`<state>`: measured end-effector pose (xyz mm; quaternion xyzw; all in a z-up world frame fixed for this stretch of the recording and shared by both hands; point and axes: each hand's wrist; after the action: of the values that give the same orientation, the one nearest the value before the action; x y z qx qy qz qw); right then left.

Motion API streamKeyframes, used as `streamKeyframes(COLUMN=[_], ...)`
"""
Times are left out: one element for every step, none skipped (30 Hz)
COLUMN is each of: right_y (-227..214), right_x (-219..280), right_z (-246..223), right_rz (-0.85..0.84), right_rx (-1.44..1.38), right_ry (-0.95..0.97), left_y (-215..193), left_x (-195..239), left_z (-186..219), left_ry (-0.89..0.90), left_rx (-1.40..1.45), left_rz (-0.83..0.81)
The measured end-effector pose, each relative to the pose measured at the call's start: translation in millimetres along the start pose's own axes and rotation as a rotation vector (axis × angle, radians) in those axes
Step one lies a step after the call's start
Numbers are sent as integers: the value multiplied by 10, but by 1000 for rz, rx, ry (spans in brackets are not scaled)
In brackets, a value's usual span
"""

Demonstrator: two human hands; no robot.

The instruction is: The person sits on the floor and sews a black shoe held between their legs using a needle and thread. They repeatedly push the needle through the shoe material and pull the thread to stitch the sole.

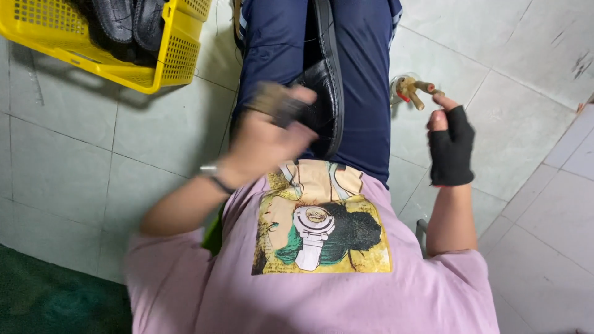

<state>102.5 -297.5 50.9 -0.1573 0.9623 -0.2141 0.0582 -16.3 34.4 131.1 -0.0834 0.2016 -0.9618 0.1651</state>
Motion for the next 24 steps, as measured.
streamKeyframes(right_y=[71,135,182,232,283,339,402,469,544,645,748,831,913,981,1054,1116,1174,1203,1228,1244,1261,1268,1272,1282], right_x=[28,64,84,115,139,134,125,109,94,81,75,29,-14,-59,-88,-104,-121,-131,-144,-150,-165,-170,-176,-183], right_z=[-100,-191,-378,-558,-732,-772,-811,-845,-873,-907,-951,-1000,-1055,-1111,-1176,-1243,-1307,-1305,-1299,-1291,-1291,-1288,-1282,-1285], right_rz=[-39,-74,-76,-138,-201,-200,-256,-323,-334,-395,-455,-465,-571,-675,-684,-685,-685,-689,-680,-668,-669,-671,-673,-673], right_rx=[-53,-107,-109,-63,-16,-23,-79,-142,-156,-147,-139,-155,-115,-68,-77,-11,56,53,93,136,135,150,165,167], right_ry=[-64,-128,-137,-212,-287,-287,-365,-443,-444,-493,-544,-556,-593,-630,-643,-687,-731,-735,-746,-753,-754,-756,-757,-754], left_y=[278,566,641,718,798,629,458,286,218,124,19,-75,-170,-250,-285,-311,-333,-341,-344,-339,-362,-374,-383,-387], left_x=[97,182,196,211,215,192,164,161,163,176,199,200,205,202,201,199,196,211,222,231,223,218,212,202], left_z=[-124,-242,-314,-392,-474,-377,-284,-190,-273,-362,-448,-413,-374,-334,-329,-325,-321,-326,-332,-338,-350,-364,-378,-345], left_ry=[122,244,248,252,255,255,154,42,30,-61,-148,-152,-196,-236,-237,-262,-288,-288,-300,-312,-312,-311,-311,-312], left_rx=[-166,-336,-338,-389,-440,-447,-323,-202,-210,17,246,236,278,325,320,339,359,358,351,346,346,352,359,362], left_rz=[-86,-174,-166,-104,-41,-42,-103,-155,-146,-206,-259,-240,-255,-272,-255,-260,-266,-260,-247,-240,-239,-242,-245,-248])
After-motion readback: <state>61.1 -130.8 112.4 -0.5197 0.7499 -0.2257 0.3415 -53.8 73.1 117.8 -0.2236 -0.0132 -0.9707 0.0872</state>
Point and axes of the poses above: each hand's wrist, its own x-axis away from the middle knuckle, its own y-axis out of the palm, z = x × y, and after that the axes turned 12 degrees about -y, right-handed
